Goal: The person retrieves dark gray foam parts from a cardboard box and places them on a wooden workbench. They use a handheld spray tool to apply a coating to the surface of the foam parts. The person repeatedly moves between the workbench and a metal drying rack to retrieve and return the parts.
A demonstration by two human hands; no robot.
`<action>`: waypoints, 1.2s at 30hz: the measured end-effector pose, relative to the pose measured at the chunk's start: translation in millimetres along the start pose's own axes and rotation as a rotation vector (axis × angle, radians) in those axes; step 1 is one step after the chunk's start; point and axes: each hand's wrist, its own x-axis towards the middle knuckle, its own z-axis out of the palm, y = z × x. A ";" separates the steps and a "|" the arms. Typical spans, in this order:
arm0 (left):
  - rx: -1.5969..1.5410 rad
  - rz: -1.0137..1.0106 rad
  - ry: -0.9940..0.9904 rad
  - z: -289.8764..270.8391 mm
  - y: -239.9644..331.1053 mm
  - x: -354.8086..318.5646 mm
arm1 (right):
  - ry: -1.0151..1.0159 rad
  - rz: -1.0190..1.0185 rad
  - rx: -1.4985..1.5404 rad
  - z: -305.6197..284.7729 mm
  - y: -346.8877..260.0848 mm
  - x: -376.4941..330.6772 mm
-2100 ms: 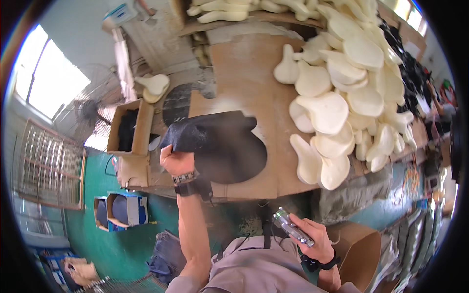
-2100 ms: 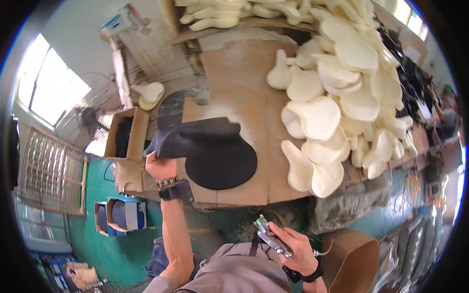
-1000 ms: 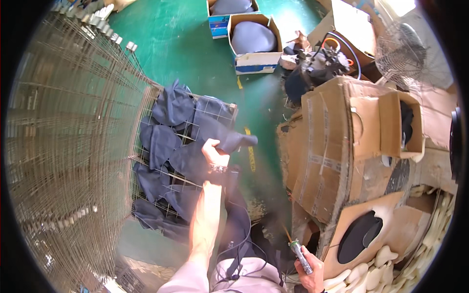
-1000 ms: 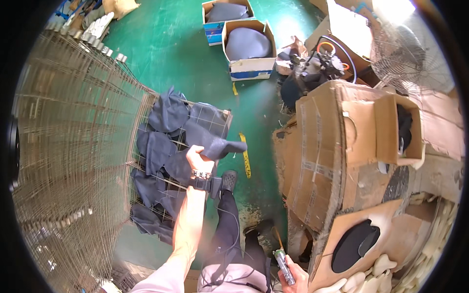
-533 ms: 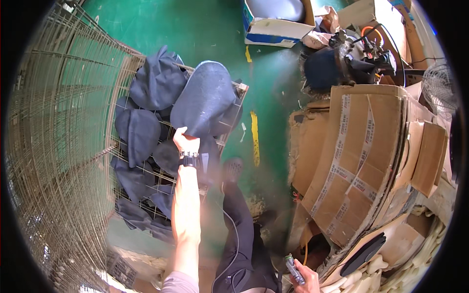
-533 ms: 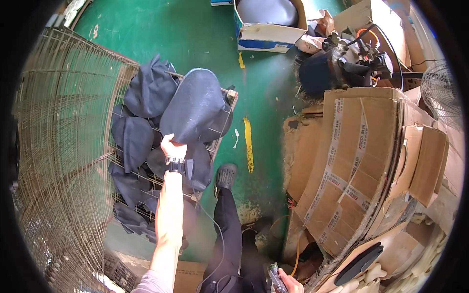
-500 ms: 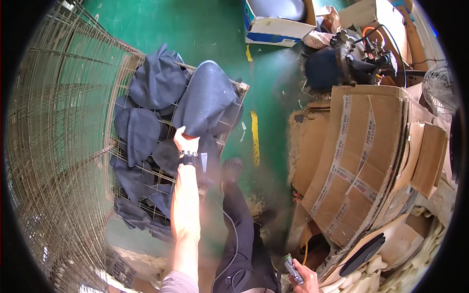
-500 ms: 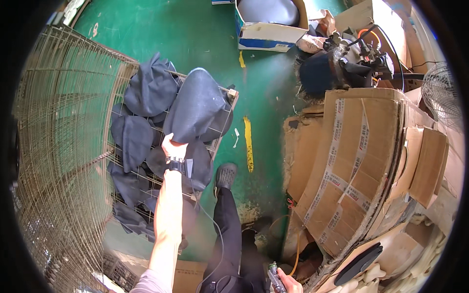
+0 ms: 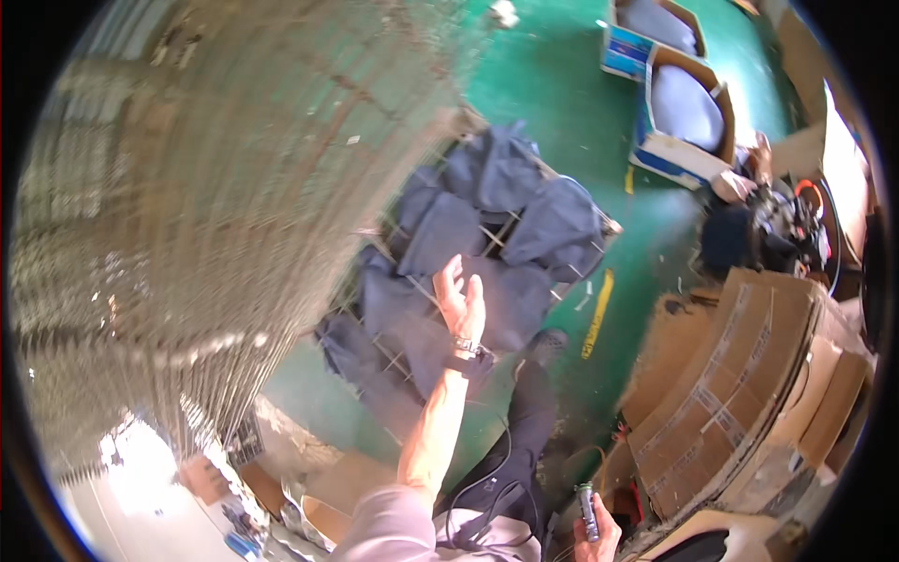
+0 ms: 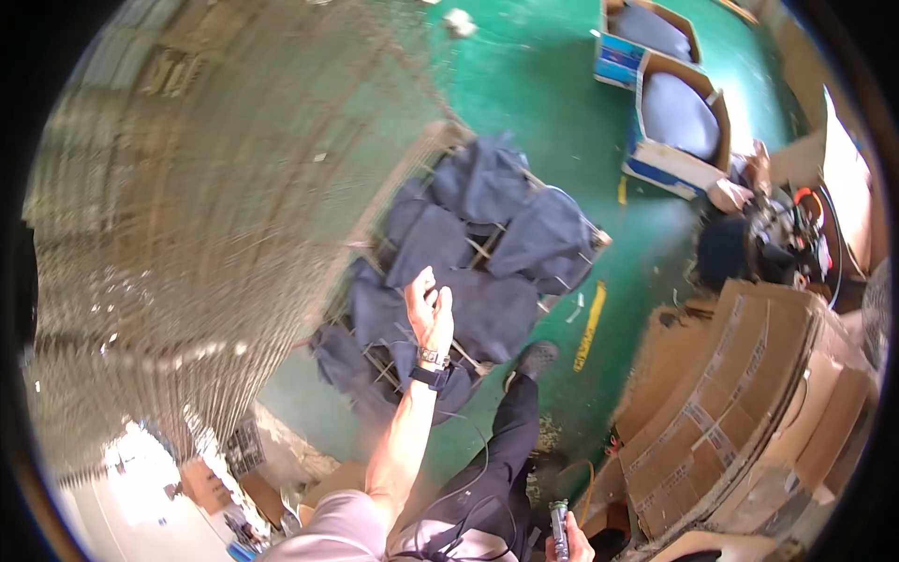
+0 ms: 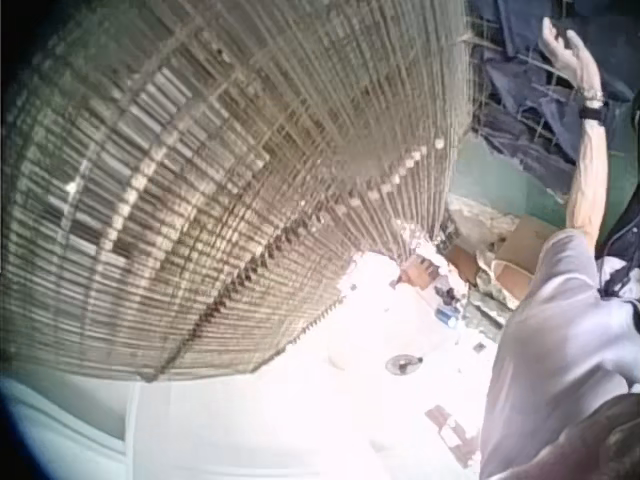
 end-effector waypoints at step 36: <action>0.505 0.435 -1.782 -30.9 135.8 -453.3 | 1.056 0.040 0.229 12.9 324.4 -338.1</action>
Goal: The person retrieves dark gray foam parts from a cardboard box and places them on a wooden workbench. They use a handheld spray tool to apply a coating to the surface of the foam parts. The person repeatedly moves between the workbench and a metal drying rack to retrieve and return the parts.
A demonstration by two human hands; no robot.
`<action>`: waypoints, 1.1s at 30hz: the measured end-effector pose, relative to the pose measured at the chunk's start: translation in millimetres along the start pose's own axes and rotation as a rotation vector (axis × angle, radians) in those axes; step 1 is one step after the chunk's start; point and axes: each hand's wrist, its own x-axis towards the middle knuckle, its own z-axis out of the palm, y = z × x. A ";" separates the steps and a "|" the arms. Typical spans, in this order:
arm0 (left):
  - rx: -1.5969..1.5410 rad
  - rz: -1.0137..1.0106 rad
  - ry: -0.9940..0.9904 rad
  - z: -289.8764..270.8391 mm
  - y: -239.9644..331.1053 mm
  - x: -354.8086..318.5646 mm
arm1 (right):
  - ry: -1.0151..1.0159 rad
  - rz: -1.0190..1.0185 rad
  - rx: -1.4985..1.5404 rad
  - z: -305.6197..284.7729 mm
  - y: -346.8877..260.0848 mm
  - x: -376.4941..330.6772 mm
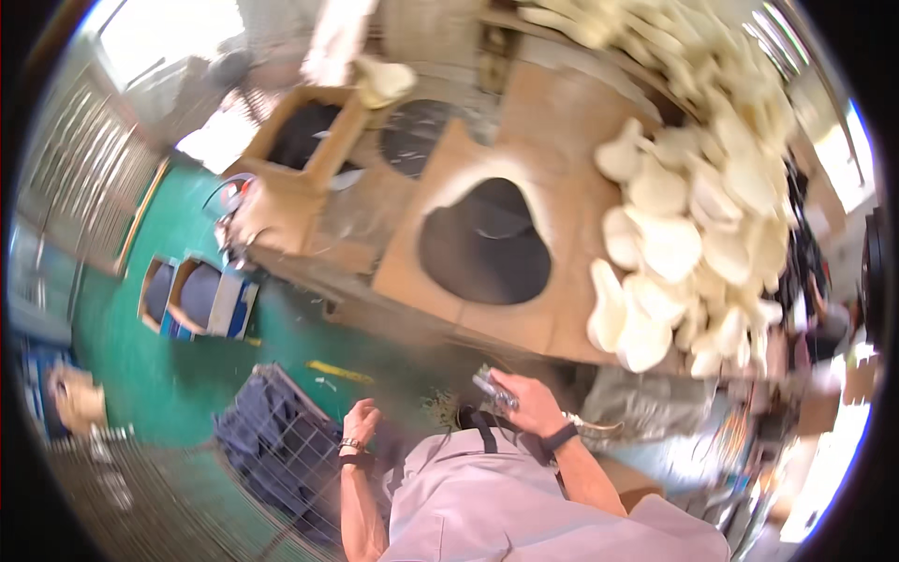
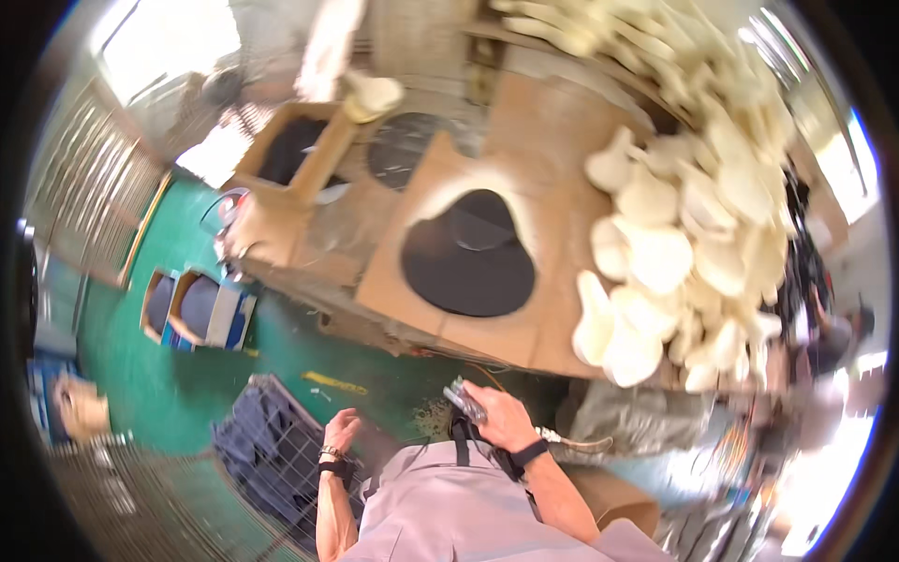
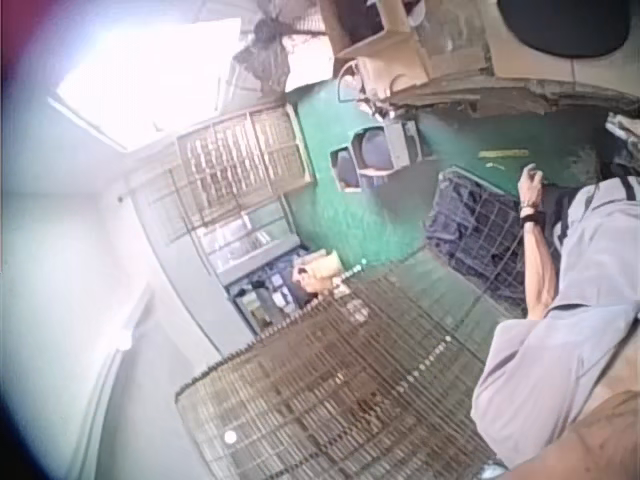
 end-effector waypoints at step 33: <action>0.776 0.187 0.242 221.6 401.3 362.0 | 0.303 0.818 -0.082 -26.2 200.6 53.7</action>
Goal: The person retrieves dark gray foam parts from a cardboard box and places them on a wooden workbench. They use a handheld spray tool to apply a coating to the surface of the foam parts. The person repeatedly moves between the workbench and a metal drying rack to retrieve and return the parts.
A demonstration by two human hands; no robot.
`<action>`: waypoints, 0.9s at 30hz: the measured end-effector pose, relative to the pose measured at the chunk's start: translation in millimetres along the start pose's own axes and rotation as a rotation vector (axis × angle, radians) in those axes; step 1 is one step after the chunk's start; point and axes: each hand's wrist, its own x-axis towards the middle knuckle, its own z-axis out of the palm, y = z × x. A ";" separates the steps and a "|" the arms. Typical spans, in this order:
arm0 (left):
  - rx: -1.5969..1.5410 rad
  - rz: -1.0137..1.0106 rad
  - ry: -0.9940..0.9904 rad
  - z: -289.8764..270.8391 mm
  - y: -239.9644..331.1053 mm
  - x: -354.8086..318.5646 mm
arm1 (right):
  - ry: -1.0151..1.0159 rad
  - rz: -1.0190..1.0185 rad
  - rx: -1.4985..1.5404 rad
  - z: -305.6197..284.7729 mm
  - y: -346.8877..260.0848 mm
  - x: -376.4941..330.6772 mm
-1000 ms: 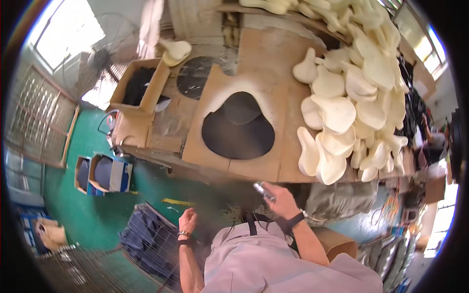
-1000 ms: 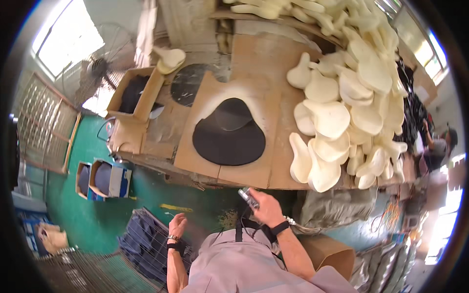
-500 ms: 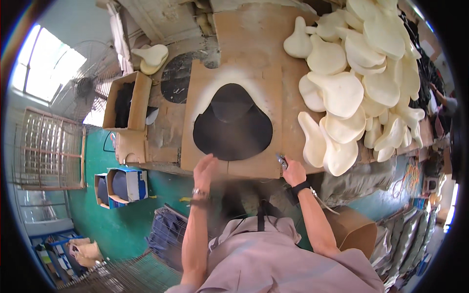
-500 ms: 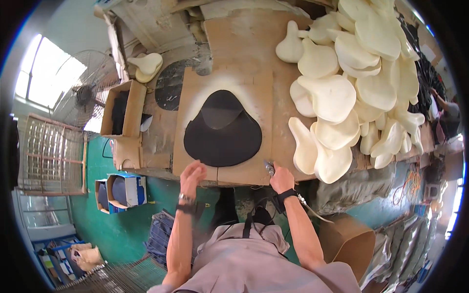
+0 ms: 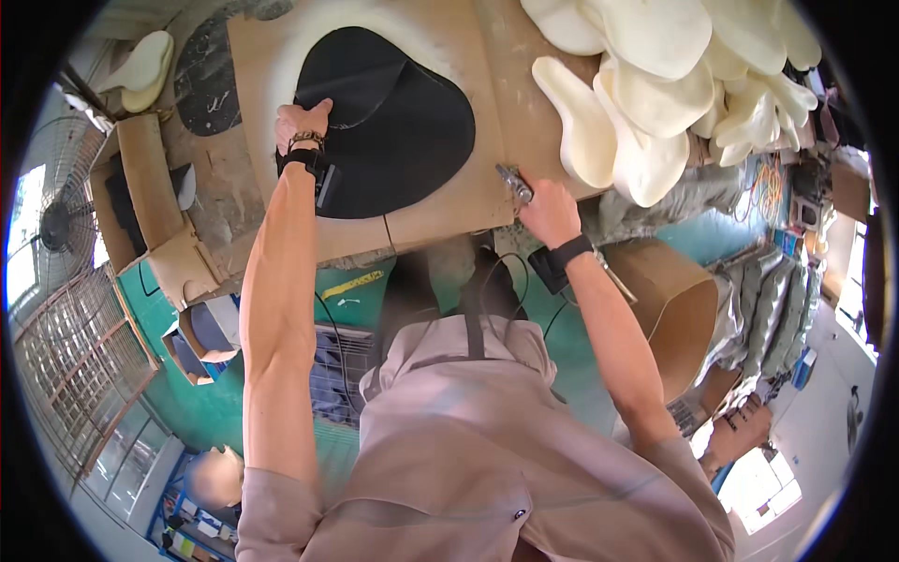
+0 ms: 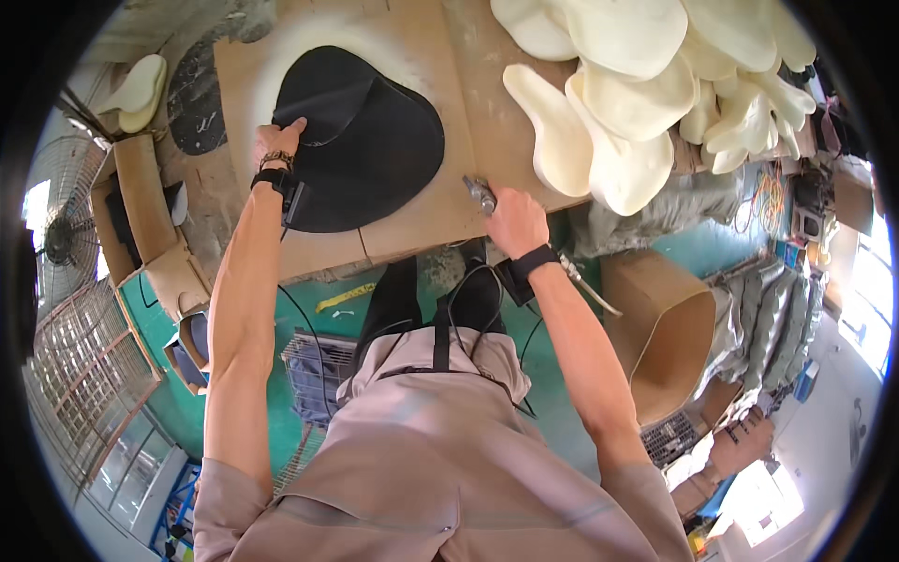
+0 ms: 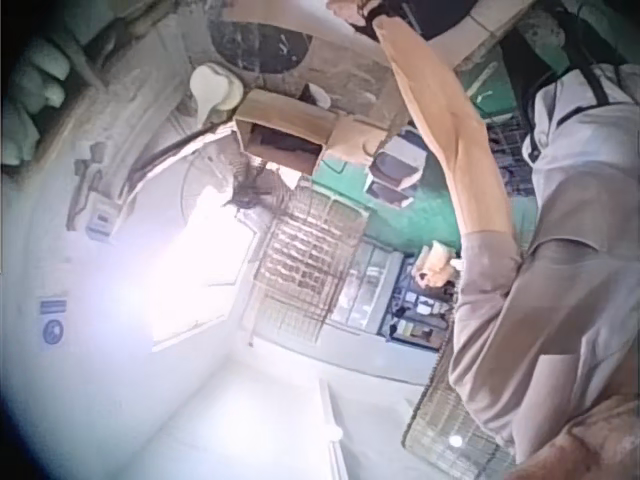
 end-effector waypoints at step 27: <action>-0.300 -0.286 -0.243 -22.2 42.8 -15.4 | -0.011 0.019 -0.139 3.9 -21.2 1.6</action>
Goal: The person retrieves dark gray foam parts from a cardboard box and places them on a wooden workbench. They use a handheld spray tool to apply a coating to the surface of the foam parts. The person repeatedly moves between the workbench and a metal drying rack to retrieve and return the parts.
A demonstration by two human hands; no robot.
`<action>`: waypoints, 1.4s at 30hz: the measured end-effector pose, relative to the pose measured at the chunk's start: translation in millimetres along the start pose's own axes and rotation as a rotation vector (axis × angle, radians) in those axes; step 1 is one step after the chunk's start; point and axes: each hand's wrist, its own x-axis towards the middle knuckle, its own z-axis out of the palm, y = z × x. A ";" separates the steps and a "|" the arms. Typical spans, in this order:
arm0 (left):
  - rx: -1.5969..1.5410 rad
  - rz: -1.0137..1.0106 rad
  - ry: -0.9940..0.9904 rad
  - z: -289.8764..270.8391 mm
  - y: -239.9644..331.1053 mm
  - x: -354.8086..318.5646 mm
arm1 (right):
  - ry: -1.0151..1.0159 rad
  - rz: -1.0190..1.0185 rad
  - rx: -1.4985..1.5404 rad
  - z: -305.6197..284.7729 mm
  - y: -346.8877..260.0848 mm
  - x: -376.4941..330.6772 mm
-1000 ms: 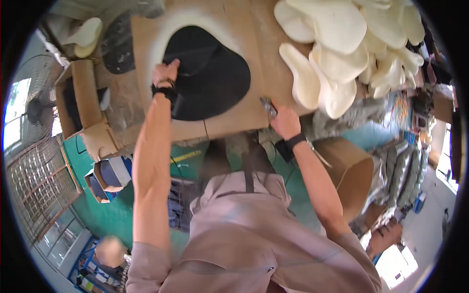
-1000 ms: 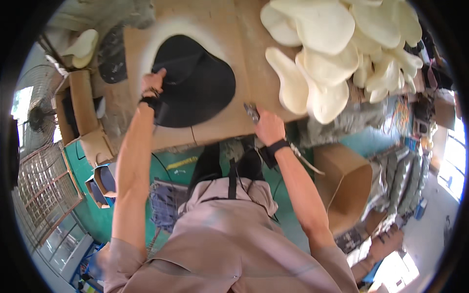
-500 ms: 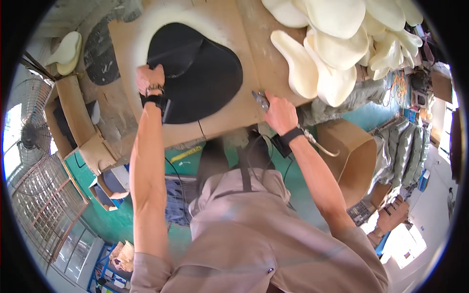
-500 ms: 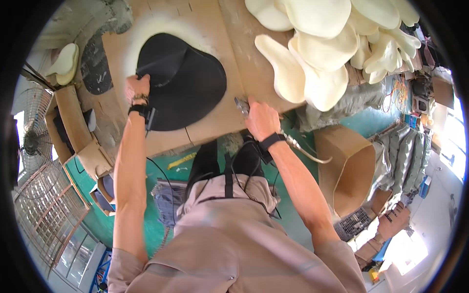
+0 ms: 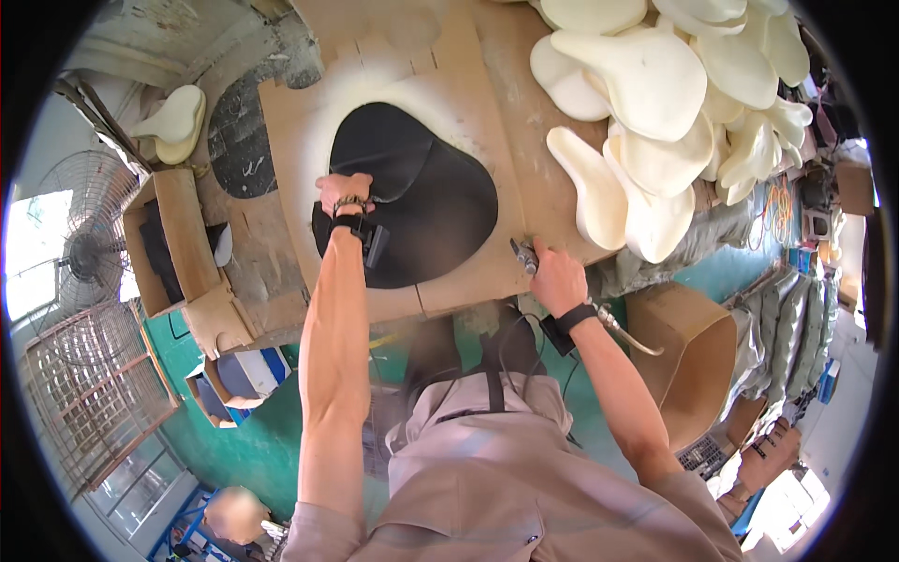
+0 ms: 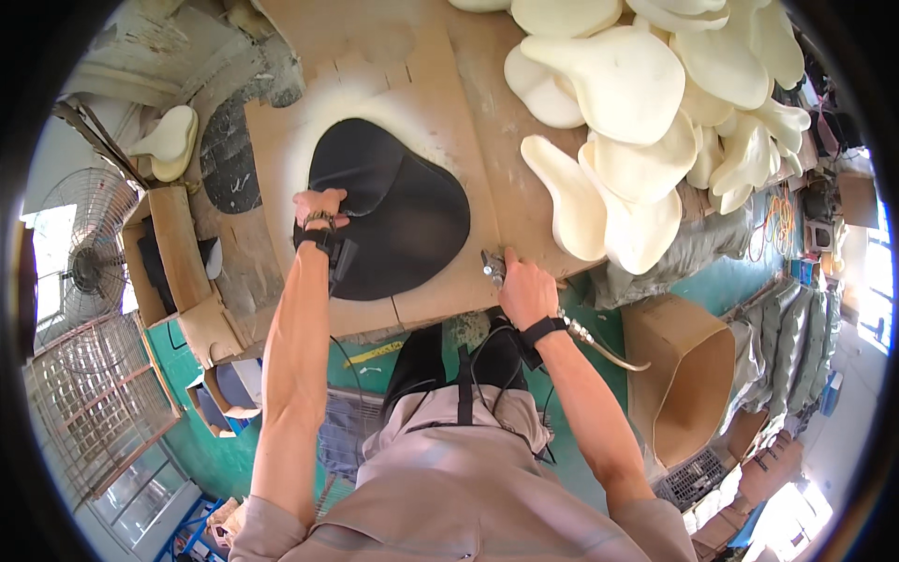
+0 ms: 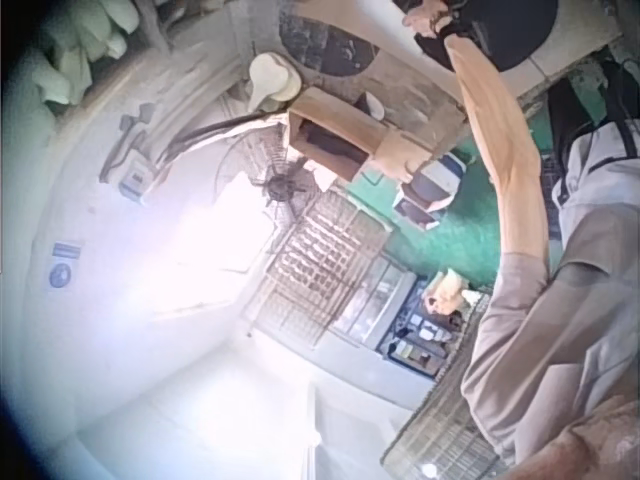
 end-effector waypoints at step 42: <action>0.091 0.798 0.158 -10.0 -270.6 -163.0 | 0.168 -0.278 0.405 -49.4 60.1 -76.7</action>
